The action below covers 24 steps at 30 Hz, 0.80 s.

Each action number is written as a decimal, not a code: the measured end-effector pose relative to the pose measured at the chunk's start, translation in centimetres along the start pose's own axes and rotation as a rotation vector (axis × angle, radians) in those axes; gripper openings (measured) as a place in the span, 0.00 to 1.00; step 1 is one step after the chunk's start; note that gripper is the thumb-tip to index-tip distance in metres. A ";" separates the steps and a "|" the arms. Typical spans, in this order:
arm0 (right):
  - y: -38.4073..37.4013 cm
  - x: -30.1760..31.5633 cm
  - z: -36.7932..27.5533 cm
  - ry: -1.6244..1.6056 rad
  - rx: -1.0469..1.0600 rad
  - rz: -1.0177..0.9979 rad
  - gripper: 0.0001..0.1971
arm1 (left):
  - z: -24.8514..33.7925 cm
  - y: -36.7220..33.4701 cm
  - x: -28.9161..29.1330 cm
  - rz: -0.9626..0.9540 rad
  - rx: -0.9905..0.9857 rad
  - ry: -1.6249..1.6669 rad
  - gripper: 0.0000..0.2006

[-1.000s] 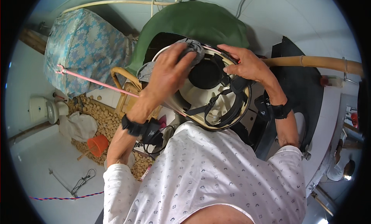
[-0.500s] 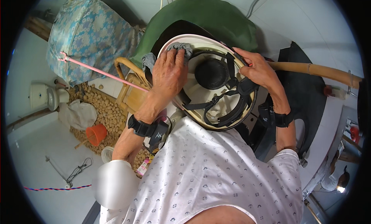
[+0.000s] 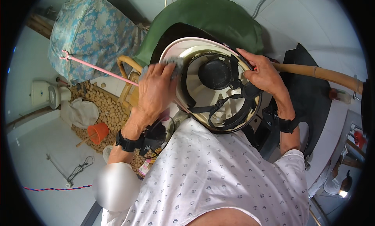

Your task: The person wipes a helmet, its interior, and a green cover with a cloth, then wipes the surface of a black countertop around a sink and a mobile phone.

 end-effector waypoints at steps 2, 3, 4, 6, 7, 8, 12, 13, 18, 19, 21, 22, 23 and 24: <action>-0.1 0.0 0.0 -0.014 0.015 0.001 0.33 | 1.0 -1.7 1.2 0.233 -0.218 -0.066 0.18; -0.1 -0.2 0.1 -0.022 0.022 -0.002 0.33 | 1.0 -2.8 0.5 0.222 -0.269 -0.126 0.18; 0.0 -0.3 0.2 -0.023 0.043 0.010 0.33 | 0.7 -3.7 -0.4 0.214 -0.320 -0.186 0.19; 0.0 -0.6 0.5 -0.028 0.084 0.040 0.33 | 0.6 -3.8 -1.7 0.236 -0.398 -0.253 0.20; -0.1 -0.5 0.5 -0.034 0.061 0.036 0.33 | 0.1 -3.6 -1.8 0.229 -0.358 -0.253 0.20; -0.2 -0.3 0.3 -0.040 0.039 0.031 0.33 | -0.2 -3.2 -1.8 0.222 -0.318 -0.253 0.20; 0.2 -0.5 0.1 -0.046 0.026 0.077 0.33 | -1.3 -0.3 -2.5 0.118 -0.155 -0.208 0.22; 0.3 -0.5 0.0 -0.032 0.056 0.098 0.33 | -1.5 0.3 -2.6 0.092 -0.118 -0.189 0.22; 0.7 -0.5 -1.1 0.057 0.007 0.070 0.33 | -1.2 3.1 -3.4 -0.087 0.061 -0.168 0.19; 0.7 -0.5 -1.4 0.059 -0.007 0.065 0.33 | -1.1 3.4 -3.6 -0.126 0.095 -0.167 0.18; 0.6 -0.5 -1.4 0.068 0.011 0.072 0.33 | -0.7 3.6 -3.4 -0.206 0.141 -0.132 0.16; 0.6 -0.5 -1.4 0.073 0.021 0.077 0.33 | -0.5 3.7 -3.3 -0.245 0.163 -0.113 0.14; 0.5 -0.4 -1.4 0.073 0.030 0.085 0.33 | -0.3 3.9 -3.3 -0.275 0.163 -0.087 0.14; 0.5 -0.4 -1.4 0.068 0.042 0.092 0.33 | -0.1 4.2 -3.2 -0.307 0.165 -0.065 0.13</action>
Point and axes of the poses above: each hand's wrist, its own y-axis away from the middle knuckle, its own x-axis out of the back of the hand, z = x × y, the point moved 6 cm from there along -y, towards the middle knuckle, and after that the axes turned 1 degree about x, right-handed, at the moved point
